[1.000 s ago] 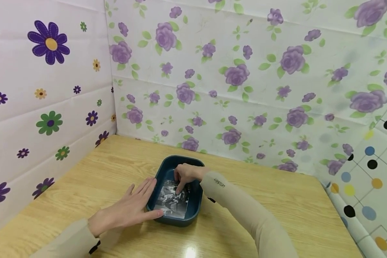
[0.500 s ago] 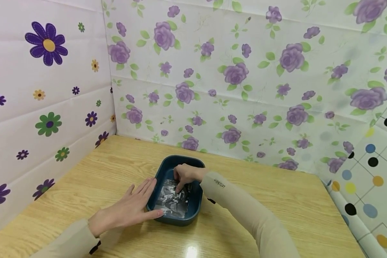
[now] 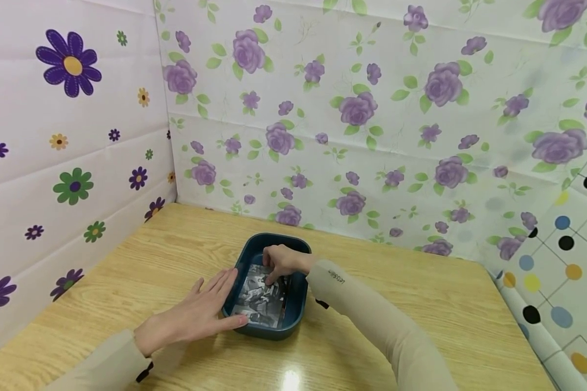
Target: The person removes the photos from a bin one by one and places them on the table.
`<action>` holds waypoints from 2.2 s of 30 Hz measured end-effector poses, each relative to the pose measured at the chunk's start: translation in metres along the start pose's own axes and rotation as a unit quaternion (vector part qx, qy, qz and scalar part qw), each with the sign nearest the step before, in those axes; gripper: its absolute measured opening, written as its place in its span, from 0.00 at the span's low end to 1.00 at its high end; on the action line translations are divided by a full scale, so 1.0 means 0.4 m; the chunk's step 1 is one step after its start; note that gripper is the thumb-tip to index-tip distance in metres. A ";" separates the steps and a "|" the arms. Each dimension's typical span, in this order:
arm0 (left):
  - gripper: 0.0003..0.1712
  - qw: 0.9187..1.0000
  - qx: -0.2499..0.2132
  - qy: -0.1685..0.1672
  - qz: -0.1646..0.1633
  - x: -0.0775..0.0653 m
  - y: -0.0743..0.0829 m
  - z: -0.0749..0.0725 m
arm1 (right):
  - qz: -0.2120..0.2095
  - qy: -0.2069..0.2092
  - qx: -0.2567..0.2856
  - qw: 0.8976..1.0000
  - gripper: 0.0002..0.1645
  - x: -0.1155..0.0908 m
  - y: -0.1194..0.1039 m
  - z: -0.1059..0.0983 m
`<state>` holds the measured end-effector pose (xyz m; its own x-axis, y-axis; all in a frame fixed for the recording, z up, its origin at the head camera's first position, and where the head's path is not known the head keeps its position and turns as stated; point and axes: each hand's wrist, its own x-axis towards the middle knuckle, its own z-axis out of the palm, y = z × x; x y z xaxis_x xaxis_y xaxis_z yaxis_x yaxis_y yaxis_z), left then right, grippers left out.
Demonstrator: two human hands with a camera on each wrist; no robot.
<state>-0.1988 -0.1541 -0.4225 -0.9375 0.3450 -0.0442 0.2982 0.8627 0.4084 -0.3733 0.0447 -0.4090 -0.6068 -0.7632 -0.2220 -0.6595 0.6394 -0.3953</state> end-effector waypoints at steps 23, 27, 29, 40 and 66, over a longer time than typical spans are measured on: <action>0.61 1.000 0.012 0.001 -0.001 0.006 0.003 0.000 | -0.024 0.010 0.159 0.987 0.14 -0.041 0.010 -0.056; 0.61 1.000 0.014 0.000 -0.001 0.005 0.004 0.000 | -0.015 0.016 0.177 0.984 0.14 -0.053 0.018 -0.083; 0.60 1.000 0.014 -0.001 -0.003 0.004 0.005 0.001 | -0.013 0.013 0.192 0.981 0.14 -0.061 0.022 -0.099; 0.62 1.000 0.017 -0.003 -0.004 0.003 0.000 0.002 | 0.001 0.016 0.199 0.980 0.13 -0.132 0.043 -0.194; 0.62 1.000 0.010 -0.002 0.001 0.003 0.000 0.003 | 0.079 0.021 0.263 0.961 0.18 -0.466 0.338 -0.214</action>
<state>-0.1998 -0.1534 -0.4236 -0.9362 0.3484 -0.0469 0.3038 0.8689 0.3909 -0.3873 0.2815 -0.3447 -0.7054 -0.6492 -0.2845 -0.2494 0.6030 -0.7577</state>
